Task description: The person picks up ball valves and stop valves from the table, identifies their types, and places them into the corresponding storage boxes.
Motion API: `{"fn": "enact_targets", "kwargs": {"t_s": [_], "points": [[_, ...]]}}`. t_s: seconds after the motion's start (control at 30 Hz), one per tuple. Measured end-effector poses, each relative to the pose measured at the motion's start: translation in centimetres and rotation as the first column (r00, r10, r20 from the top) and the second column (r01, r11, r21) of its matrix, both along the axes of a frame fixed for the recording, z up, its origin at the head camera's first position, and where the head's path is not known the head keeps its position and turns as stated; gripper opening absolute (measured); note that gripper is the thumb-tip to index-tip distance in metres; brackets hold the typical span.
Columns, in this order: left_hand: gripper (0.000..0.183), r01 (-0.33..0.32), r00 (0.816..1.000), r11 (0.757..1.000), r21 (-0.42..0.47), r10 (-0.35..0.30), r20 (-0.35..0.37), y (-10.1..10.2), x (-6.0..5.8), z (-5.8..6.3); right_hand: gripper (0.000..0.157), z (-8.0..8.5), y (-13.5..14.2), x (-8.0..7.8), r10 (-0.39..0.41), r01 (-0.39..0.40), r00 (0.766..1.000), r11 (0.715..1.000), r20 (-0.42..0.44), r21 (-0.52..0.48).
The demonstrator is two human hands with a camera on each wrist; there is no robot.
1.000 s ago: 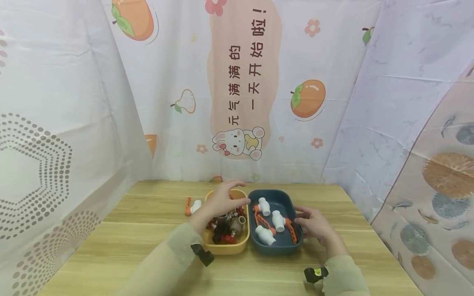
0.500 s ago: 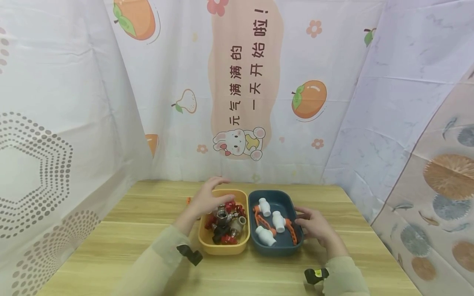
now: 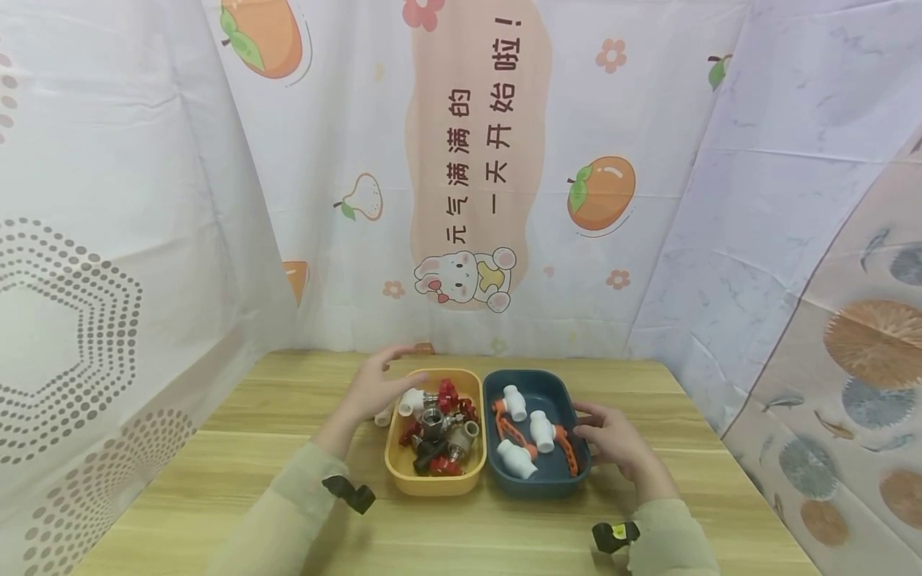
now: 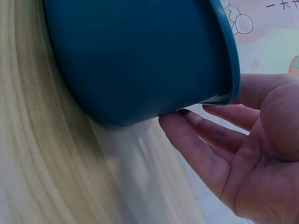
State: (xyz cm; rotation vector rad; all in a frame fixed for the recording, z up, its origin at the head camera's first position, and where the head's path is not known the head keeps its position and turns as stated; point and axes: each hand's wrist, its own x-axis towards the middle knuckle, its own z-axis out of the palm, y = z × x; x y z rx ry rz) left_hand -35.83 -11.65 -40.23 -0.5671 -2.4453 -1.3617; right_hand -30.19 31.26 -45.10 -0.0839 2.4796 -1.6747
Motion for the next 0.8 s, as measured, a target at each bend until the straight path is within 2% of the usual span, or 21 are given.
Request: {"fn": "enact_targets", "kwargs": {"t_s": [0.33, 0.57, 0.8], "points": [[0.059, -0.081, 0.995, 0.997, 0.005, 0.081, 0.056, -2.2, -0.2, -0.8, 0.058, 0.0, -0.1, 0.0, 0.004, -0.004, 1.0, 1.0, -0.015, 0.017], [0.06, -0.144, 0.987, 0.99, 0.003, 0.143, 0.08, -3.1, -0.7, -1.8, 0.056, 0.2, -0.1, 0.0, 0.0, 0.0, 1.0, 1.0, -0.005, 0.016], [0.06, -0.156, 0.982, 0.988, 0.012, 0.153, 0.112, -4.1, -1.0, -3.2, 0.056, 0.1, -0.1, 0.0, 0.0, 0.0, 1.0, 1.0, -0.003, 0.017]]}}
